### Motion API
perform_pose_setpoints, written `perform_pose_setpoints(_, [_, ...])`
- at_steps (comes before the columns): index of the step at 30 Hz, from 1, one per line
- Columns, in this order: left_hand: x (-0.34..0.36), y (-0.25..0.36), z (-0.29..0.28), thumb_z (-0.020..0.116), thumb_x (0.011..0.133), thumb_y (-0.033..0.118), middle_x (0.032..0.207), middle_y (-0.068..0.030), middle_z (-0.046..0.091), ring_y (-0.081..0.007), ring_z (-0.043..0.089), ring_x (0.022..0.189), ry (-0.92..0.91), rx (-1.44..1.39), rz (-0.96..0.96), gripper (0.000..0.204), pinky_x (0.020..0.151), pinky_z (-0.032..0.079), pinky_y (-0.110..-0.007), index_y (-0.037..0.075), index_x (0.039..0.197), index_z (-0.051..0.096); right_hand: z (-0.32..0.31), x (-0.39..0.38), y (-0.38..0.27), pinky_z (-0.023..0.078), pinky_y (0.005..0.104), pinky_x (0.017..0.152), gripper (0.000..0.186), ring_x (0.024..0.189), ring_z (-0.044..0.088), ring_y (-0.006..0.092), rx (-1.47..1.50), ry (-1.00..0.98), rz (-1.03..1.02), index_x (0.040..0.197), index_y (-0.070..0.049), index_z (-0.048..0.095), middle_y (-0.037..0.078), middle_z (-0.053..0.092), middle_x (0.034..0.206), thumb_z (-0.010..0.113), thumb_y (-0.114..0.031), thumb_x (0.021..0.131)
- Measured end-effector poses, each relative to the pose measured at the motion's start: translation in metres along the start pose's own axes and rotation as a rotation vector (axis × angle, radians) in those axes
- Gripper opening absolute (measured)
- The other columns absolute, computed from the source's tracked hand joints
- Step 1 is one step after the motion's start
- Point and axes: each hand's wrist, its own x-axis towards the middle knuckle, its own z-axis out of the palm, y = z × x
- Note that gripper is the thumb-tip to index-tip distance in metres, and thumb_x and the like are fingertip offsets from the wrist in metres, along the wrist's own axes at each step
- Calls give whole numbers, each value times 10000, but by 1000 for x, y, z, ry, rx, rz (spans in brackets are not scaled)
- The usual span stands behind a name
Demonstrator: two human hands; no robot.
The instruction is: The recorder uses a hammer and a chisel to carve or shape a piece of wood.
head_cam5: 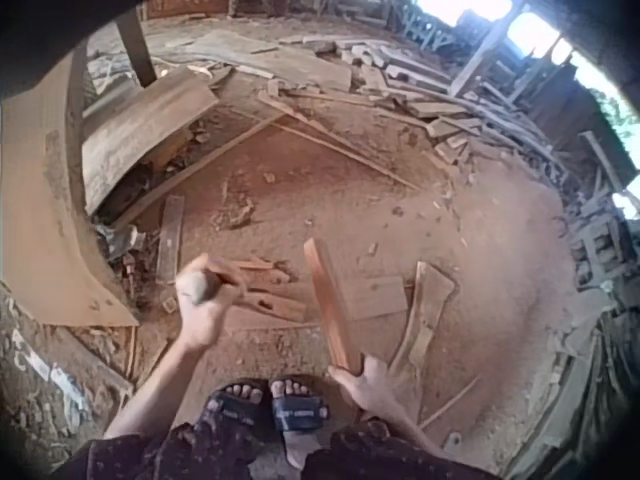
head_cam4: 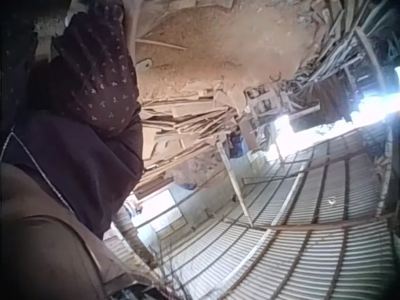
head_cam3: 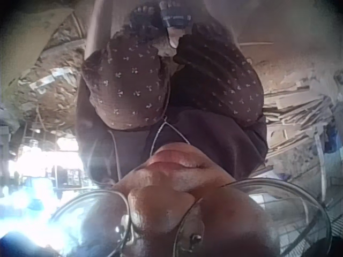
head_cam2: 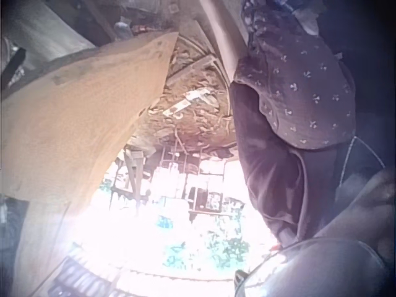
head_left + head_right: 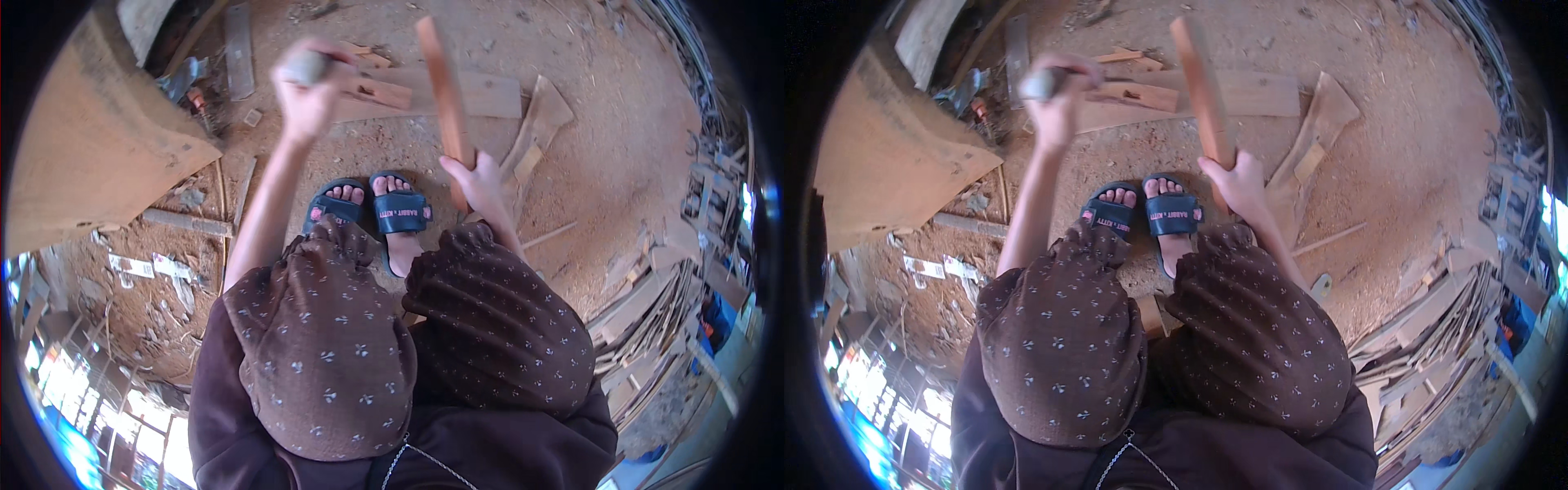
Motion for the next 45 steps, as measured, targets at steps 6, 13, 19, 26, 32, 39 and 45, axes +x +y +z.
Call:
perform_pose_setpoints(6, [31,-17,-49,569,777,-72,730,-89,619,-150,590,672,245,50,-12,67,672,484,-265,-33,823,598,6,-6,30,514,430,740,592,841,674,396,-207,-22,104,962,116,629,293,663,852,733,-413,718])
perform_pose_setpoints(13, [-3,-20,-15,582,797,-47,736,-70,624,-130,592,694,325,65,-181,81,681,476,-253,-31,854,637,7,-1,55,508,462,795,613,899,651,441,-305,-40,145,950,110,637,324,650,895,717,-451,717])
perform_pose_setpoints(19, [0,0,-10,645,790,-49,729,-47,648,-74,577,645,372,42,-88,68,589,477,-210,-2,833,667,12,-3,38,517,443,782,588,889,660,413,-282,-86,67,965,84,647,293,662,892,709,-452,731])
perform_pose_setpoints(26, [12,31,1,528,838,-94,1025,-135,595,-220,623,951,-4,-350,-234,343,912,488,-352,-33,1172,483,11,-2,45,515,426,771,649,870,669,399,-257,-91,99,1009,91,631,285,666,891,710,-496,745])
perform_pose_setpoints(32, [-7,6,29,488,778,-145,999,-110,568,-238,596,993,-315,-161,-21,308,918,461,-375,2,1048,516,17,0,49,515,420,772,664,877,670,392,-229,-109,96,1038,107,610,279,666,891,708,-478,740])
perform_pose_setpoints(39, [-23,-9,31,514,697,-88,912,-98,598,-152,574,809,-281,-240,-116,269,759,471,-267,-28,951,579,17,-2,59,523,434,795,630,897,659,417,-227,-112,79,1012,119,610,305,655,907,712,-422,706])
perform_pose_setpoints(45, [-23,-9,20,547,721,5,859,-136,560,-211,540,802,-315,-183,-73,191,781,451,-355,-35,907,568,19,-2,58,526,427,788,646,890,664,414,-198,-114,87,1007,137,600,310,653,905,713,-421,704])
